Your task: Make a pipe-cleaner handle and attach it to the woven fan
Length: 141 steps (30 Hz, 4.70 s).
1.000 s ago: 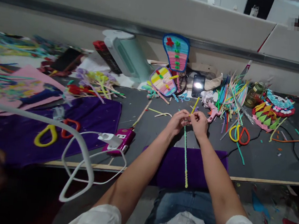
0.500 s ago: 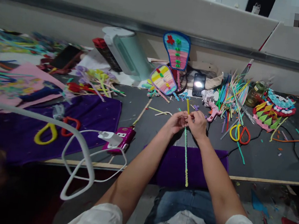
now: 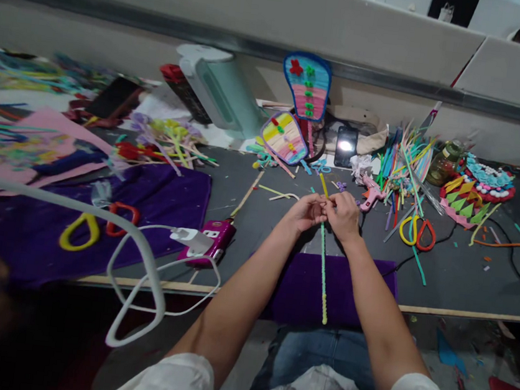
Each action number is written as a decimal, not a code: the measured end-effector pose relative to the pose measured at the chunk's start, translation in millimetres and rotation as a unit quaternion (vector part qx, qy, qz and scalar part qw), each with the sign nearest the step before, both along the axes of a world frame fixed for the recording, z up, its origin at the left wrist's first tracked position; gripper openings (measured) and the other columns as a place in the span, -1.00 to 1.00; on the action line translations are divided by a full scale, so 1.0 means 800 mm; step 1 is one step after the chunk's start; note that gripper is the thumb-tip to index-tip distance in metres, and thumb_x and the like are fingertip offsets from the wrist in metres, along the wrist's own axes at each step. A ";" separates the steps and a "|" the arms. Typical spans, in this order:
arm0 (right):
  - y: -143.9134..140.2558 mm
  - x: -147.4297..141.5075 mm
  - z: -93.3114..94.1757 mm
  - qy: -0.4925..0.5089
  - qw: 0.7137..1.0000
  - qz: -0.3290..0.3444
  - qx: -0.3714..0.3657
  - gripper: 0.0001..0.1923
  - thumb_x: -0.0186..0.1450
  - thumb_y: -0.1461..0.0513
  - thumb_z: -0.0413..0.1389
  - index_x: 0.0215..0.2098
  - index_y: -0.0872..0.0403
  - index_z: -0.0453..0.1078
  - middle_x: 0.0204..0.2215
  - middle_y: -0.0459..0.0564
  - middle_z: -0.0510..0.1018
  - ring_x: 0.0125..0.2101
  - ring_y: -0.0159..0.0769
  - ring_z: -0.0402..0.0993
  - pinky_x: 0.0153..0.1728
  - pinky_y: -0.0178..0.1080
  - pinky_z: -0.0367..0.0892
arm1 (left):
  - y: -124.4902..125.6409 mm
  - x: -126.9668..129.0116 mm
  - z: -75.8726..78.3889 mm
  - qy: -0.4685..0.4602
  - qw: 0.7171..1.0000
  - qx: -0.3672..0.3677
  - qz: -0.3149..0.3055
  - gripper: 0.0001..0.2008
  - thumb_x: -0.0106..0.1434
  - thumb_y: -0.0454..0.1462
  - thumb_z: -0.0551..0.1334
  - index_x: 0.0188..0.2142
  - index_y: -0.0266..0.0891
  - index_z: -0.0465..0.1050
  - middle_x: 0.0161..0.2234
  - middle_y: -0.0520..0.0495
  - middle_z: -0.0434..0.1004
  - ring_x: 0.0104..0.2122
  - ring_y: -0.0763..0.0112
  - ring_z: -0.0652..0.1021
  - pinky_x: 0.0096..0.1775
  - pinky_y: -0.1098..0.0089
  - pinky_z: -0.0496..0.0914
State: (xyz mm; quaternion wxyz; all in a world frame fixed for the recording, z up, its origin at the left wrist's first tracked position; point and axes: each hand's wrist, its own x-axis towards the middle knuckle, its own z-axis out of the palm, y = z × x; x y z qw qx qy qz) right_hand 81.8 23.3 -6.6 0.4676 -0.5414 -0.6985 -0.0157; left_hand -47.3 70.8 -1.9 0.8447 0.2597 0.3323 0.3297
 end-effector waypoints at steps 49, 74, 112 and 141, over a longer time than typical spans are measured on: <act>0.013 0.008 -0.005 0.370 0.914 0.075 -0.150 -0.81 0.16 0.10 0.15 -0.45 0.06 0.37 -0.56 -0.18 0.39 -0.56 -0.44 0.21 -0.49 -0.35 0.18 | -0.008 0.003 0.005 0.070 0.971 0.223 0.055 -0.77 -0.06 -0.23 0.41 -0.48 -0.30 0.42 -0.60 0.09 0.34 -0.60 0.59 0.36 -0.38 0.40 0.49; 0.010 0.018 0.019 0.591 0.754 0.162 -0.236 -0.65 -0.04 0.11 0.33 -0.29 0.02 0.48 -0.46 -0.17 0.48 -0.54 -0.51 0.29 -0.60 -0.43 0.25 | -0.009 0.005 0.007 0.031 0.987 0.155 0.033 -0.79 -0.05 -0.28 0.39 -0.46 -0.33 0.43 -0.58 0.03 0.43 -0.60 0.56 0.43 -0.40 0.40 0.48; 0.000 0.005 0.008 0.201 0.979 0.014 0.018 -0.84 0.26 0.18 0.11 -0.46 0.04 0.43 -0.49 -0.09 0.42 -0.42 -0.34 0.34 -0.36 -0.26 0.25 | -0.013 0.030 -0.004 0.128 0.919 0.243 0.284 -0.92 -0.09 -0.30 0.26 -0.59 -0.30 0.41 -0.64 0.07 0.39 -0.61 0.56 0.39 -0.46 0.48 0.36; 0.013 0.025 0.004 0.397 0.906 0.031 -0.142 -0.66 0.04 0.09 0.27 -0.31 0.07 0.34 -0.51 -0.18 0.38 -0.54 -0.45 0.25 -0.50 -0.36 0.19 | -0.019 0.020 0.008 0.128 0.938 0.278 0.162 -0.84 -0.08 -0.22 0.31 -0.56 -0.29 0.44 -0.62 0.06 0.39 -0.61 0.54 0.39 -0.44 0.42 0.43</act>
